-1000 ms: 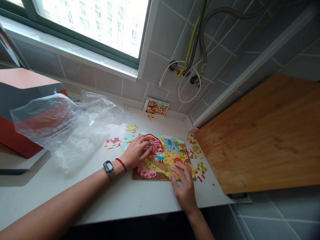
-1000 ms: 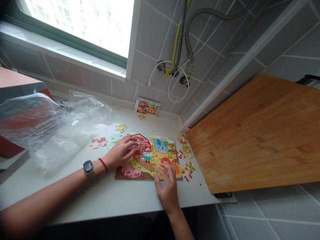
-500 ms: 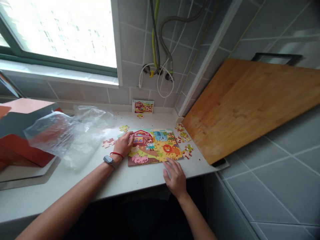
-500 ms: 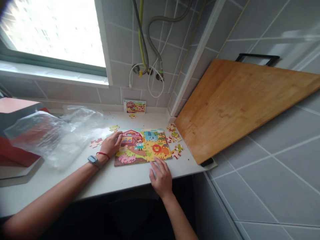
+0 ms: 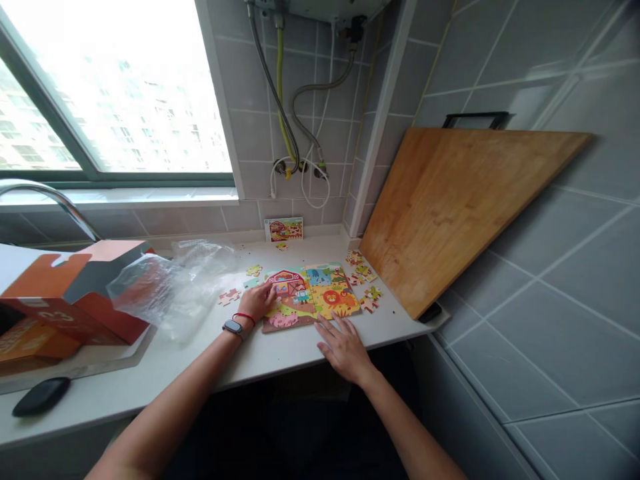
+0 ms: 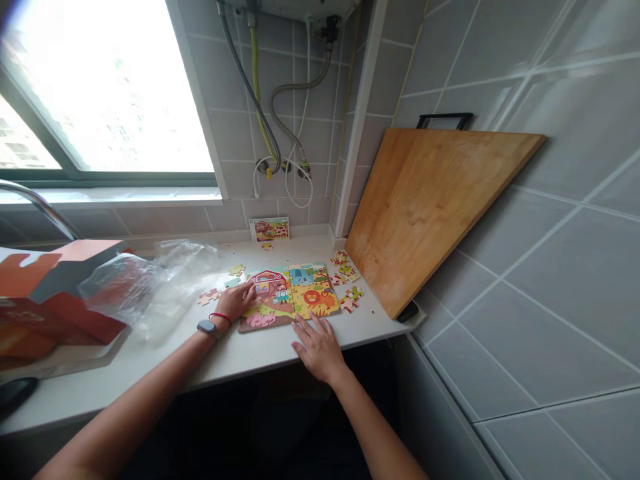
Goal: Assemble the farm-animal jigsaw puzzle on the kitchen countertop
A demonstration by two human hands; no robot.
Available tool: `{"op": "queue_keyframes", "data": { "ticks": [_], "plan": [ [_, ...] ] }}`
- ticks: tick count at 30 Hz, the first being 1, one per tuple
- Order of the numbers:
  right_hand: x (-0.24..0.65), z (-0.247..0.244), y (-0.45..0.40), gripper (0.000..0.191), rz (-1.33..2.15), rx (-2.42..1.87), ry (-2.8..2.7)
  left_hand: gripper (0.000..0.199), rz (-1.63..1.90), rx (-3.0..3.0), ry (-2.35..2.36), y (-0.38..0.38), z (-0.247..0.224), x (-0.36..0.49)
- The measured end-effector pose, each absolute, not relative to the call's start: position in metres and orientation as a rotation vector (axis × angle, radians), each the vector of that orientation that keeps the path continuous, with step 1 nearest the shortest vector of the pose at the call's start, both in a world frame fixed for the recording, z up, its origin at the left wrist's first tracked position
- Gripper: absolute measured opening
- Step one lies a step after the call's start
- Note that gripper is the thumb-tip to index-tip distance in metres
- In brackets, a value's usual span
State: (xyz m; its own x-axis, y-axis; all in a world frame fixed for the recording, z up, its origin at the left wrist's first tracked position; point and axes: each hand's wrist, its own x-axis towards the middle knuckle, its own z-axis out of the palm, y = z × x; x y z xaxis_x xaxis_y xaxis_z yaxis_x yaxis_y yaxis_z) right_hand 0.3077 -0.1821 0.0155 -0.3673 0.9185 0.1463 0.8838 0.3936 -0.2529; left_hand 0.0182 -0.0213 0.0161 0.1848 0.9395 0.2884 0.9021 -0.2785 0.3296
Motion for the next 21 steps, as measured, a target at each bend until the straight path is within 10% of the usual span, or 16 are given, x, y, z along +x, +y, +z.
{"op": "queue_keyframes", "data": {
  "ticks": [21],
  "plan": [
    [0.305, 0.009, -0.183, 0.049, 0.132, -1.531, -2.333, 0.036, 0.545, 2.819, 1.47, -0.05, 0.051, 0.013]
  ]
}}
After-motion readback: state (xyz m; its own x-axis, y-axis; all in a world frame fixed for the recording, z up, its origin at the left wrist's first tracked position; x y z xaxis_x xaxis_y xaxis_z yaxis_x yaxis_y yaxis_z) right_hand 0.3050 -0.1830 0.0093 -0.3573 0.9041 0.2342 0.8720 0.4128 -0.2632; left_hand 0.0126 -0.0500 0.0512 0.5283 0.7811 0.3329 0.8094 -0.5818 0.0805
